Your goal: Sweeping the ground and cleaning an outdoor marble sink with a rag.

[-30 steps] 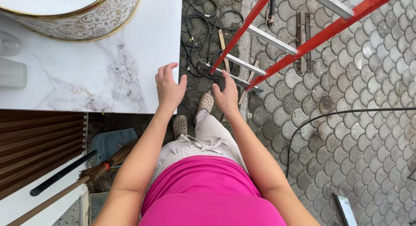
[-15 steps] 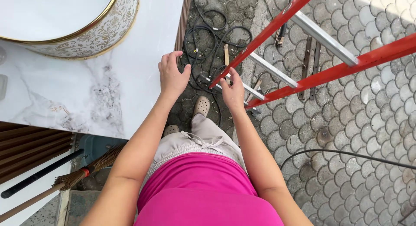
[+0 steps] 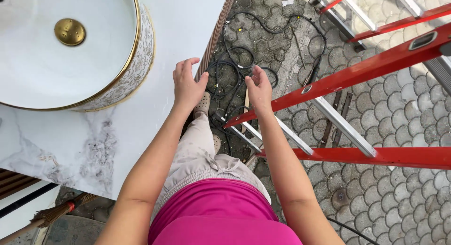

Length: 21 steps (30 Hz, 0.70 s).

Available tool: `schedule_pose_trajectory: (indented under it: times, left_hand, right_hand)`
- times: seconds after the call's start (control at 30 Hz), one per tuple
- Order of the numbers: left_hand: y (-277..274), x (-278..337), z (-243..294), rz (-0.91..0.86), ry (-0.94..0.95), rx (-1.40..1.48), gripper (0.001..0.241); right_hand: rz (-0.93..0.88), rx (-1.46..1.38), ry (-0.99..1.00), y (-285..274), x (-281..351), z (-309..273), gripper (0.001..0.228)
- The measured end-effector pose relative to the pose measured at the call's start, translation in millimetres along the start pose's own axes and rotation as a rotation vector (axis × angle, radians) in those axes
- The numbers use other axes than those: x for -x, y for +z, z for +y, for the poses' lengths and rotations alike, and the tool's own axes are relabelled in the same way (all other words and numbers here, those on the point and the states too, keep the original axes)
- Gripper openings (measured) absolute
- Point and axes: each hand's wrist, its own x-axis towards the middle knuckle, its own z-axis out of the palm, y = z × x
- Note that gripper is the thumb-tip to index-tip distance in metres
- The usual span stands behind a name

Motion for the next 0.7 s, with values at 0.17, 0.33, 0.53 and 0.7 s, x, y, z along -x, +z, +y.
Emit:
schedule_pose_trajectory:
  times: [0.17,0.33,0.53,0.7]
  left_hand:
    - [1.0,-94.5,8.6,0.076,0.085,0.039,0.046]
    - [-11.2,-169.5,16.4,0.065,0.042,0.085,0.047]
    - [-8.7,-220.1,23.3,0.163,0.081,0.161,0.046]
    - [28.4,-262.7,44.3,0.123,-0.002,0.171,0.046]
  right_hand:
    - [-0.017,-0.003,-0.093,21.3,-110.1,-43.7,0.057]
    - [-0.041,-0.025,-0.042,57.5,-205.7,-122.4,0.058]
    - [-0.132,0.066,-0.224,85.3,-296.7,-194.9,0.054]
    - [-0.143,0.146,-0.245,67.5,-393.4,-224.1,0.057]
